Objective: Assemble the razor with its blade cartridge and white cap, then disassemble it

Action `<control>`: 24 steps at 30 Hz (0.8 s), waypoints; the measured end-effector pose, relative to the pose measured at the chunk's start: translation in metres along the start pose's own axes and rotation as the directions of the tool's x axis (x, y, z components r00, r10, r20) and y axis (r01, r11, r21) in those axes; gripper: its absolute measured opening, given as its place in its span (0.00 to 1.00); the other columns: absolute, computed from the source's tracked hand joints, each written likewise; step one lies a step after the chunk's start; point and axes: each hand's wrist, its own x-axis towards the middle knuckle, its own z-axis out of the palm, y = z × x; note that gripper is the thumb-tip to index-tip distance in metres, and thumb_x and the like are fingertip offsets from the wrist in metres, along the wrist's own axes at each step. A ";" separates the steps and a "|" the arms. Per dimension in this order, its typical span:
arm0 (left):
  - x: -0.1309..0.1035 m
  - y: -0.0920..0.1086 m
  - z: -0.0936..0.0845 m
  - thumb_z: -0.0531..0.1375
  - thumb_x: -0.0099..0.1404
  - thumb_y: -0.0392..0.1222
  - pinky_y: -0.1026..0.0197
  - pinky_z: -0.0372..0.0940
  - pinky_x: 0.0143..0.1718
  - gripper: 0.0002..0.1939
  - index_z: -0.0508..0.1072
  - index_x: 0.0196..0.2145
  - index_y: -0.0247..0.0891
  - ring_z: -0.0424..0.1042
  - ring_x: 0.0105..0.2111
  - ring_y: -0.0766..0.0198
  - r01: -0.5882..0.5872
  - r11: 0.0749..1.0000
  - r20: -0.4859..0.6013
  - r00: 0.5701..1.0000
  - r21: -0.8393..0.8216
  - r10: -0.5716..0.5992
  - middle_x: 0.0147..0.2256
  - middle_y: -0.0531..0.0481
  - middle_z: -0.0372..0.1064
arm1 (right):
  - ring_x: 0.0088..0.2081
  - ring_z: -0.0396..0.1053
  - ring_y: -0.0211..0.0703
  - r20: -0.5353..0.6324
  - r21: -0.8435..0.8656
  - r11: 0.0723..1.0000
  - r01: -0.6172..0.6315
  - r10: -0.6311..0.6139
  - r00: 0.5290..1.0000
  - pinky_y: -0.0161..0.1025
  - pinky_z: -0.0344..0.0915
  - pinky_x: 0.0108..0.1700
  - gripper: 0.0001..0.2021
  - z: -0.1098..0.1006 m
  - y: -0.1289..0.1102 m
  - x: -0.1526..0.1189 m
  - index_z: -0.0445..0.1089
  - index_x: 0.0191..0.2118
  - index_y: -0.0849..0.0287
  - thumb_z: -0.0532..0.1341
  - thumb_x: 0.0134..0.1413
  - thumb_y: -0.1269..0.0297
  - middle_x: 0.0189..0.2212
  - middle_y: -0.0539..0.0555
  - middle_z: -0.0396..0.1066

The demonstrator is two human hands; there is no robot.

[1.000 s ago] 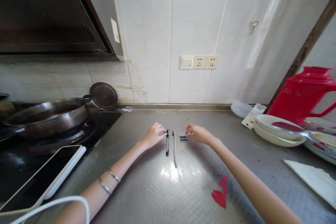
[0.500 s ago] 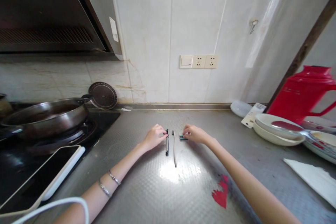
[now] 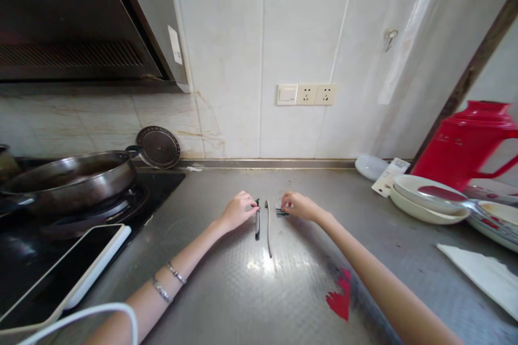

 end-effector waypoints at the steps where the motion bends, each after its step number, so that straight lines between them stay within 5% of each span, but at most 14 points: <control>1: 0.000 0.000 0.000 0.57 0.61 0.42 0.61 0.60 0.38 0.09 0.76 0.30 0.37 0.64 0.34 0.63 -0.001 1.000 0.000 1.000 -0.001 0.001 0.30 0.48 0.71 | 0.35 0.68 0.39 -0.002 0.000 1.000 0.001 -0.001 1.000 0.31 0.59 0.36 0.08 0.000 0.000 0.000 0.74 0.30 0.59 0.56 0.50 0.68 0.35 0.55 0.71; 10: 0.002 0.008 0.002 0.58 0.60 0.41 0.61 0.60 0.38 0.08 0.76 0.29 0.37 0.65 0.34 0.63 0.046 0.997 -0.006 0.999 -0.061 -0.047 0.29 0.47 0.72 | 0.35 0.68 0.39 -0.047 -0.013 1.000 -0.007 0.007 0.999 0.32 0.59 0.36 0.09 0.003 0.000 -0.003 0.73 0.30 0.58 0.55 0.51 0.69 0.35 0.54 0.71; 15: 0.014 0.025 0.007 0.59 0.57 0.40 0.61 0.59 0.36 0.08 0.76 0.26 0.35 0.66 0.30 0.64 0.269 0.931 -0.015 0.960 -0.246 -0.281 0.27 0.48 0.73 | 0.34 0.68 0.39 -0.110 0.001 1.000 0.001 -0.001 0.994 0.33 0.60 0.37 0.09 -0.001 -0.002 -0.006 0.72 0.31 0.58 0.54 0.53 0.68 0.34 0.54 0.71; 17: 0.022 0.033 0.009 0.59 0.56 0.44 0.64 0.59 0.29 0.11 0.76 0.26 0.33 0.65 0.25 0.68 0.439 0.786 0.082 0.889 -0.435 -0.451 0.25 0.48 0.72 | 0.35 0.68 0.39 -0.160 0.000 1.000 0.031 -0.030 0.987 0.33 0.60 0.37 0.09 -0.005 -0.007 -0.009 0.72 0.33 0.58 0.53 0.55 0.68 0.34 0.54 0.71; 19: 0.029 0.040 0.011 0.58 0.56 0.48 0.66 0.54 0.20 0.15 0.76 0.28 0.31 0.59 0.18 0.72 0.585 0.545 0.253 0.786 -0.600 -0.565 0.24 0.48 0.71 | 0.36 0.68 0.40 -0.218 -0.023 0.998 0.060 -0.064 0.974 0.34 0.60 0.38 0.10 -0.010 -0.013 -0.013 0.71 0.34 0.58 0.52 0.57 0.66 0.34 0.54 0.71; 21: 0.035 0.046 0.011 0.60 0.54 0.51 0.68 0.47 0.15 0.18 0.75 0.29 0.29 0.53 0.15 0.76 0.658 0.311 0.409 0.702 -0.686 -0.583 0.23 0.48 0.70 | 0.37 0.67 0.40 -0.259 -0.068 0.995 0.076 -0.091 0.961 0.34 0.60 0.38 0.11 -0.015 -0.021 -0.018 0.70 0.37 0.58 0.51 0.59 0.65 0.35 0.55 0.71; 24: 0.040 0.050 0.011 0.64 0.50 0.51 0.70 0.41 0.14 0.19 0.75 0.27 0.28 0.51 0.14 0.78 0.686 0.108 0.535 0.647 -0.719 -0.544 0.23 0.47 0.69 | 0.37 0.66 0.41 -0.256 -0.170 0.980 0.106 -0.148 0.955 0.34 0.60 0.38 0.13 -0.023 -0.033 -0.025 0.69 0.39 0.59 0.48 0.61 0.64 0.35 0.56 0.70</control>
